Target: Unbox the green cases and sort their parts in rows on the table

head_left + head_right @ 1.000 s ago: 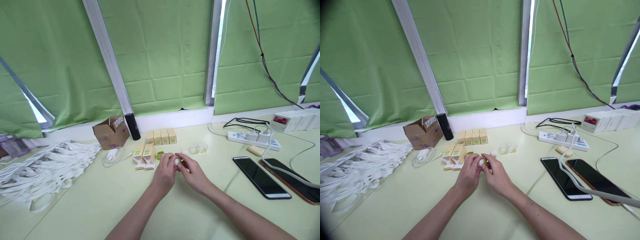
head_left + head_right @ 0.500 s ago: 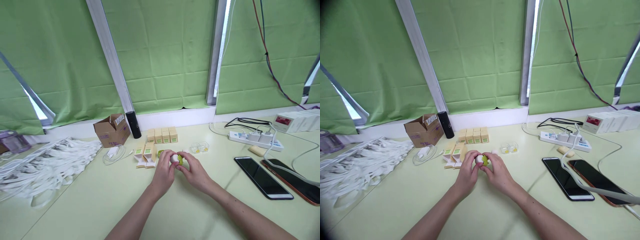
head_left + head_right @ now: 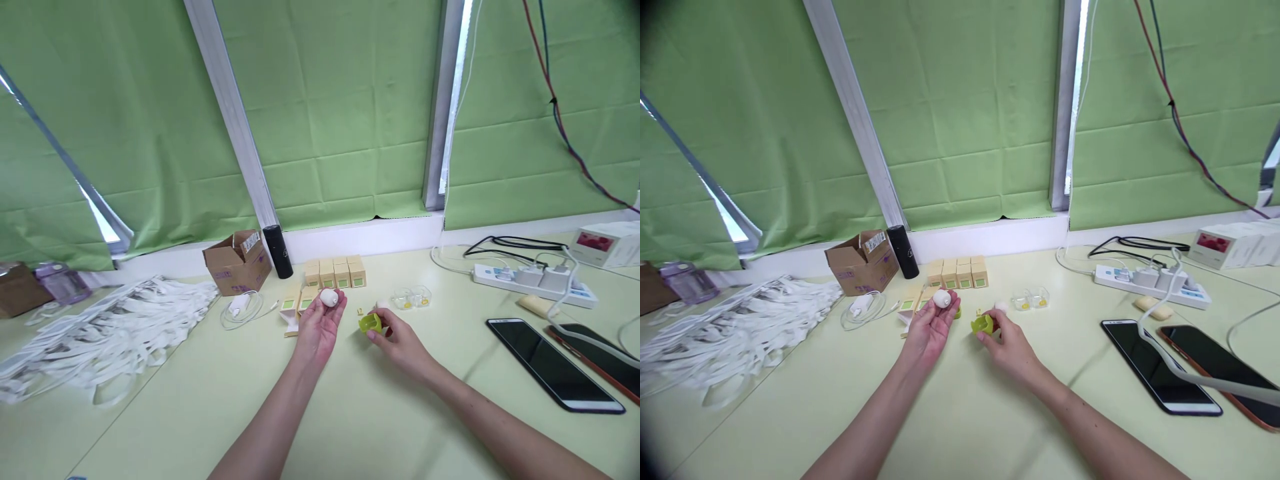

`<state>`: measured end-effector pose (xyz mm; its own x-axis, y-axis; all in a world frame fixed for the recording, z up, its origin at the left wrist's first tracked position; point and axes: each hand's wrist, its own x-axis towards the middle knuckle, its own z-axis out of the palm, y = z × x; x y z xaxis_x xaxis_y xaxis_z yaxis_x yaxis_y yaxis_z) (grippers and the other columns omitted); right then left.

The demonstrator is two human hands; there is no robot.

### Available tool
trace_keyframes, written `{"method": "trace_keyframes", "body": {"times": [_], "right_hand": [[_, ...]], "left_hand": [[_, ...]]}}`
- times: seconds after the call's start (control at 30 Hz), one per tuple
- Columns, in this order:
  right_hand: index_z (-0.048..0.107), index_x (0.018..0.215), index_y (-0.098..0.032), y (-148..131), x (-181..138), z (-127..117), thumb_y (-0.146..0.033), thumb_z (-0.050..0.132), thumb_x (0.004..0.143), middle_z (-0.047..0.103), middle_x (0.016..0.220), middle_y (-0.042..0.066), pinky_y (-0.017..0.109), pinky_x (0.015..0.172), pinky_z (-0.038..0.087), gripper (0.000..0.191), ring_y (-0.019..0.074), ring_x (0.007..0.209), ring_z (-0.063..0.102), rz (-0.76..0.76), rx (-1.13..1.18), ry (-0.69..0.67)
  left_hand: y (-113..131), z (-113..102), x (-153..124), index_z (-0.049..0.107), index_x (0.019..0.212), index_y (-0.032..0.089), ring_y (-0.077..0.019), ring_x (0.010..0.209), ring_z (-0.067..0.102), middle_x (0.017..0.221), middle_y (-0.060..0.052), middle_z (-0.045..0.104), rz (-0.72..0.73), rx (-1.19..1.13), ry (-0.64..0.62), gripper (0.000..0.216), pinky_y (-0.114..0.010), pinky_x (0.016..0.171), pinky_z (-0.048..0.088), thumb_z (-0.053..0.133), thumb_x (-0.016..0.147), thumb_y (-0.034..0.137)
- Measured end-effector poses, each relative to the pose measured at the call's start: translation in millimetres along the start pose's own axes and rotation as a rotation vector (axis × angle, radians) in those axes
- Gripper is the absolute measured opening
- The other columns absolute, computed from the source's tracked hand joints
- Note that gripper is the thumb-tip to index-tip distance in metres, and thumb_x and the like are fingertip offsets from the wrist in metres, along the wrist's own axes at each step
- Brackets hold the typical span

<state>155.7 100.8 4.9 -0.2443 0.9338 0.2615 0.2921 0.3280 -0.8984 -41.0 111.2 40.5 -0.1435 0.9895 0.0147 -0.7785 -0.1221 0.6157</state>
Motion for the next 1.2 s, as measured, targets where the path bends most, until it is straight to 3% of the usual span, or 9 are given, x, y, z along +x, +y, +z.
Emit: {"method": "trace_keyframes", "body": {"times": [0.2,0.33,0.43,0.53,0.67,0.77,0.9,1.2], "right_hand": [[0.057,0.116,-0.023,1.2,-2.6,5.4,-0.041,0.062,0.088,0.067,0.095,0.002,0.034,0.070,0.046,0.033,0.0180,0.071,0.057,0.049,0.013,-0.067],[0.054,0.115,-0.024,1.3,-2.5,5.5,-0.029,0.065,0.083,0.067,0.099,0.002,0.033,0.074,0.046,0.035,0.0192,0.080,0.059,0.053,0.033,-0.093],[0.052,0.112,-0.025,0.1,-4.6,6.6,-0.020,0.066,0.078,0.066,0.100,0.001,0.032,0.075,0.045,0.037,0.0201,0.087,0.060,0.043,0.016,-0.129],[0.052,0.108,-0.025,-4.3,-7.9,7.0,-0.014,0.064,0.074,0.066,0.101,0.001,0.031,0.075,0.044,0.038,0.0202,0.088,0.059,0.025,-0.047,-0.172],[0.054,0.106,-0.024,-12.0,-9.9,3.5,-0.009,0.065,0.070,0.065,0.104,0.002,0.032,0.078,0.042,0.040,0.0213,0.091,0.058,-0.044,-0.190,-0.218],[0.057,0.109,-0.023,-16.2,-9.7,-0.2,-0.006,0.065,0.069,0.063,0.111,0.005,0.035,0.084,0.042,0.044,0.0232,0.097,0.057,-0.074,-0.308,-0.237],[0.060,0.117,-0.022,-20.4,-10.5,-2.3,-0.007,0.064,0.073,0.060,0.115,0.009,0.038,0.090,0.043,0.046,0.0255,0.101,0.057,-0.070,-0.422,-0.245],[0.059,0.134,-0.023,-23.2,-13.3,0.0,-0.015,0.068,0.076,0.059,0.116,0.010,0.042,0.097,0.044,0.059,0.0277,0.104,0.058,-0.131,-0.527,-0.250]], "left_hand": [[1.2,-0.2,-0.4,0.070,0.103,0.008,-0.0258,0.107,0.076,0.109,-0.018,0.077,0.009,0.007,0.014,0.010,-0.043,0.105,0.059,0.067,0.094,0.013],[-0.3,-4.3,1.3,0.068,0.116,0.015,-0.0225,0.104,0.074,0.109,-0.011,0.075,0.097,0.180,-0.051,0.031,-0.046,0.102,0.059,0.078,0.088,0.025],[-1.4,-5.0,3.7,0.067,0.123,0.020,-0.0207,0.105,0.070,0.110,-0.008,0.072,0.278,0.553,-0.083,0.046,-0.041,0.100,0.058,0.084,0.081,0.027],[-1.3,-1.6,8.8,0.068,0.123,0.023,-0.0214,0.107,0.067,0.116,-0.007,0.071,0.436,1.011,-0.096,0.044,-0.039,0.097,0.057,0.081,0.080,0.021],[-1.5,8.5,22.1,0.067,0.123,0.026,-0.0234,0.112,0.065,0.121,-0.005,0.070,0.572,1.543,-0.275,0.040,-0.042,0.102,0.052,0.075,0.085,0.018],[-7.0,17.4,36.7,0.068,0.119,0.022,-0.0259,0.118,0.062,0.122,-0.008,0.069,0.578,1.792,-0.453,0.034,-0.043,0.105,0.049,0.073,0.086,0.015],[-21.5,25.8,55.4,0.071,0.108,0.019,-0.0277,0.113,0.063,0.112,-0.009,0.071,0.523,1.887,-0.581,0.025,-0.043,0.102,0.049,0.072,0.084,0.012],[-39.4,25.5,80.1,0.074,0.108,0.017,-0.0290,0.112,0.064,0.111,-0.011,0.070,0.414,1.976,-0.611,0.024,-0.040,0.098,0.050,0.072,0.084,0.017]]}}
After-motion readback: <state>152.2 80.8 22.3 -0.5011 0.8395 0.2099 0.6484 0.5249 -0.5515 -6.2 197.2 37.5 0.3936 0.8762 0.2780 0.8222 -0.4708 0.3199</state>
